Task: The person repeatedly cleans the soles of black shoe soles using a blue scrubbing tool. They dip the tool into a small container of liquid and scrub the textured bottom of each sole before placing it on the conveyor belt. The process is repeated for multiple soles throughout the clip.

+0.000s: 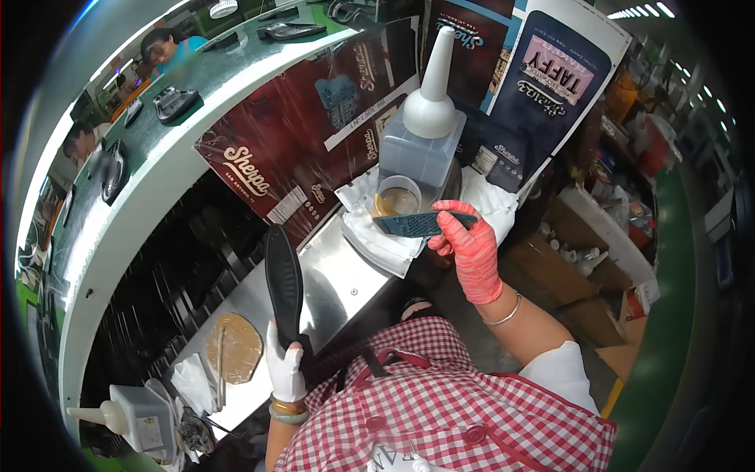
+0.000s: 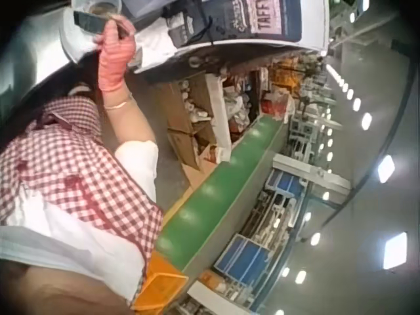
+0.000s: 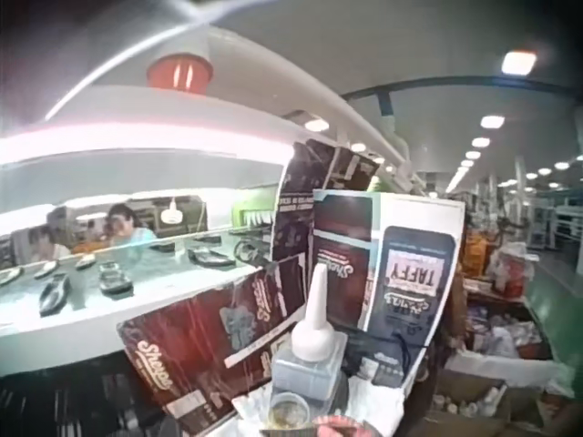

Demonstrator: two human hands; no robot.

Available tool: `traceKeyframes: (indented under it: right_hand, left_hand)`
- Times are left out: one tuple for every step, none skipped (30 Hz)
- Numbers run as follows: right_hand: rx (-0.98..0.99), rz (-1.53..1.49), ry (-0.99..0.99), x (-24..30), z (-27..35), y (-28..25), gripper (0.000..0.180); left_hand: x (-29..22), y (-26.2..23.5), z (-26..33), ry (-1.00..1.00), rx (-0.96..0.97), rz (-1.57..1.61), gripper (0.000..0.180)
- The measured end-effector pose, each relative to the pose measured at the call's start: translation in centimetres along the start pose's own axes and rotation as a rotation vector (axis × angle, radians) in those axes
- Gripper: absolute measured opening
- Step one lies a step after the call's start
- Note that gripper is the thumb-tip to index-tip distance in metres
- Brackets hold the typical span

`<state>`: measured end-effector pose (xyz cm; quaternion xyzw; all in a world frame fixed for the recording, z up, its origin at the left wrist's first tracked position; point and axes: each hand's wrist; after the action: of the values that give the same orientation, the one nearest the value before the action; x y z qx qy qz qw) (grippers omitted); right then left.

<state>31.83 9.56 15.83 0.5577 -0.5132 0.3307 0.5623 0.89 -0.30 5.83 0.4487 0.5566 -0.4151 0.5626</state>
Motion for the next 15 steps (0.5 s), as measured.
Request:
traceKeyframes:
  right_hand:
    - [0.036, 0.028, 0.001, 0.0, -0.2, -0.4, 0.020]
    - [0.053, 0.044, -0.031, 0.2, -0.1, -0.4, 0.019]
    - [0.078, 0.051, -0.060, 0.2, 0.2, -0.1, 0.019]
    - [0.107, 0.057, -0.087, 0.0, 0.6, 0.2, 0.018]
    - [0.154, -0.001, -0.020, -0.2, 0.8, 0.1, 0.016]
    - [0.193, -0.008, -0.048, -0.8, 1.2, 0.3, 0.017]
    - [0.234, -0.017, -0.074, -1.5, 1.5, 0.6, 0.017]
    - [0.272, -0.023, -0.098, -2.2, 1.8, 0.7, 0.018]
    - [0.285, -0.051, -0.056, -3.0, 2.0, 0.9, 0.020]
    - [0.313, -0.068, -0.054, -3.7, 2.2, 1.7, 0.018]
    - [0.335, -0.086, -0.072, -4.7, 2.5, 2.4, 0.017]
    - [0.362, -0.102, -0.093, -5.5, 2.8, 3.2, 0.017]
    - [0.362, -0.140, -0.005, -5.6, 3.4, 4.2, 0.017]
    - [0.368, -0.173, 0.003, -6.5, 3.6, 5.3, 0.016]
    - [0.368, -0.157, -0.038, -7.7, 3.8, 6.3, 0.016]
  left_hand:
    - [-1.0, 1.2, 0.6, -0.145, 0.010, 0.059, 0.073]
    - [1.1, 1.0, 0.4, -0.147, 0.025, 0.050, 0.065]
    - [1.6, 0.9, 0.3, -0.238, 0.023, 0.082, 0.061]
    - [1.9, 0.9, 0.2, -0.329, 0.019, 0.116, 0.057]
    - [2.3, 1.1, 0.3, -0.312, -0.021, 0.179, 0.053]
    - [2.0, 1.0, 0.2, -0.361, 0.032, 0.204, 0.053]
    - [1.5, 0.7, -0.2, -0.408, 0.082, 0.231, 0.053]
    - [1.0, 0.7, -0.4, -0.459, 0.135, 0.263, 0.054]
    - [0.6, 0.7, -0.8, -0.493, 0.162, 0.378, 0.054]
    - [0.2, 0.6, -1.0, -0.549, 0.204, 0.505, 0.057]
    - [0.6, 0.3, -0.9, -0.621, 0.191, 0.610, 0.059]
    - [0.7, 0.3, -0.9, -0.645, 0.188, 0.692, 0.062]
    - [0.9, 0.3, -0.8, -0.667, 0.182, 0.776, 0.064]
    - [0.7, 0.8, -0.9, -0.647, 0.185, 0.829, 0.067]
    - [0.7, 1.2, -0.7, -0.626, 0.192, 0.884, 0.070]
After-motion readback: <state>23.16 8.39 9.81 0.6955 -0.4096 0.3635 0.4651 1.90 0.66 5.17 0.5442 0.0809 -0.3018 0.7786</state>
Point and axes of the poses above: each hand's wrist, its own z-axis away from the middle knuckle, its own y-axis out of the palm, x = y × z, and after that the axes turned 4 degrees about -y, right-handed
